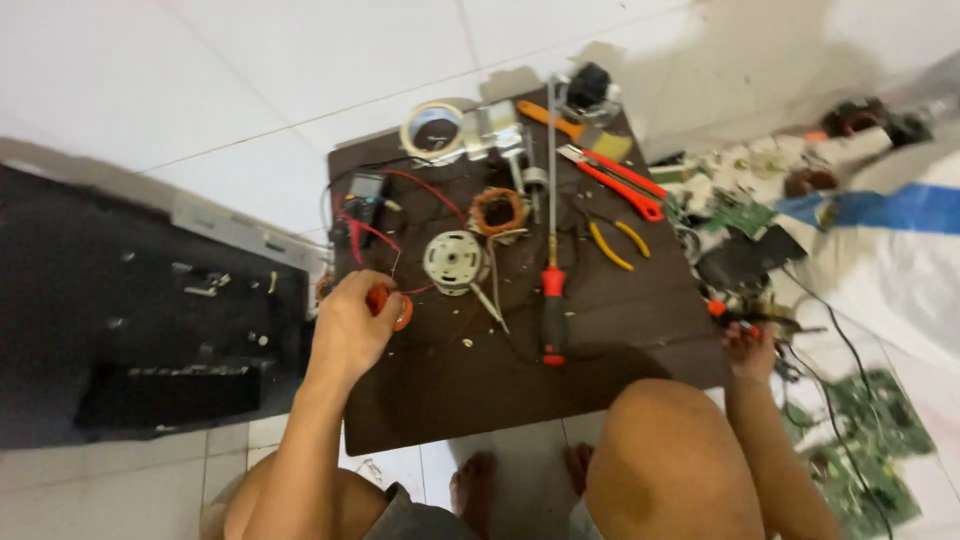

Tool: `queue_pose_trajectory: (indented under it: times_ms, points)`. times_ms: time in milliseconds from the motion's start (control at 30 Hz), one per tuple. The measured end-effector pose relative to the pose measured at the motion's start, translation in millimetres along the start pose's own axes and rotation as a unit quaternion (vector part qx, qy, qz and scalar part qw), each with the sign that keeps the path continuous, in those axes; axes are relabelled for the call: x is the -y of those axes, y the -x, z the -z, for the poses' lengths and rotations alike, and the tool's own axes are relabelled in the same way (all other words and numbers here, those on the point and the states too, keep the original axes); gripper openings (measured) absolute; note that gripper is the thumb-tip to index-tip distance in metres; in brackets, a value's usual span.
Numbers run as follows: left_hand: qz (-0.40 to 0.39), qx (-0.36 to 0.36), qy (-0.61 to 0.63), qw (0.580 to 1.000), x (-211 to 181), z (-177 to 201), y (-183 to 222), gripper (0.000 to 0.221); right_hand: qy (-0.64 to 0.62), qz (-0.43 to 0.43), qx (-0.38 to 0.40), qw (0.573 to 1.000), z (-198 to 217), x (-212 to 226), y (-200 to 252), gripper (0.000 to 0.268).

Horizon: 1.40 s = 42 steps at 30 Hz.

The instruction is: Soldering electrical leads onto a motor stator and repairing the wiring.

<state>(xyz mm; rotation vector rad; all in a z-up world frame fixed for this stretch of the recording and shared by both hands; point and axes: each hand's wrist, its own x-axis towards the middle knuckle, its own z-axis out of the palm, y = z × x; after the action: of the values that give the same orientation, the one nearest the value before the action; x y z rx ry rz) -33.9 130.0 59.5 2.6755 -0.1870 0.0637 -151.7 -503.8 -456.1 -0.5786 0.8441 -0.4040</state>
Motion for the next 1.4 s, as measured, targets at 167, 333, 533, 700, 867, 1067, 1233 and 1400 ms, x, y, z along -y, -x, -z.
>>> queue_pose_trajectory:
  times_ms: [167,333,533,700,867,1067,1233,1400]
  points:
    - [0.104,-0.047,0.203,0.973,21,-2,-10,0.011,0.307,0.030,-0.144,0.940,-55,20,73,0.049]
    - [0.052,-0.113,0.413,0.902,18,-20,-17,0.006,0.302,0.245,-0.084,0.917,-54,60,133,0.020]
    - [0.060,-0.091,0.515,0.850,-20,-12,-12,0.010,0.049,0.218,0.127,0.966,-238,205,274,0.027]
    - [0.066,-0.054,0.433,0.897,-32,6,-1,0.034,0.314,0.279,0.279,0.863,-336,289,295,0.044]
    - [0.085,0.045,0.473,0.876,-46,-1,-6,0.018,0.276,0.350,0.240,0.862,-438,251,363,0.020]
    - [0.055,0.043,0.338,0.939,-93,-57,-17,0.013,0.199,0.342,0.431,0.811,-452,83,374,0.040]
    - [-0.002,-0.022,0.320,0.947,-109,-62,-8,0.013,0.328,0.529,0.441,0.647,-462,51,410,0.025]
    - [0.005,-0.049,0.394,0.918,-105,-82,-7,0.007,0.347,0.579,0.472,0.567,-461,41,395,0.014]
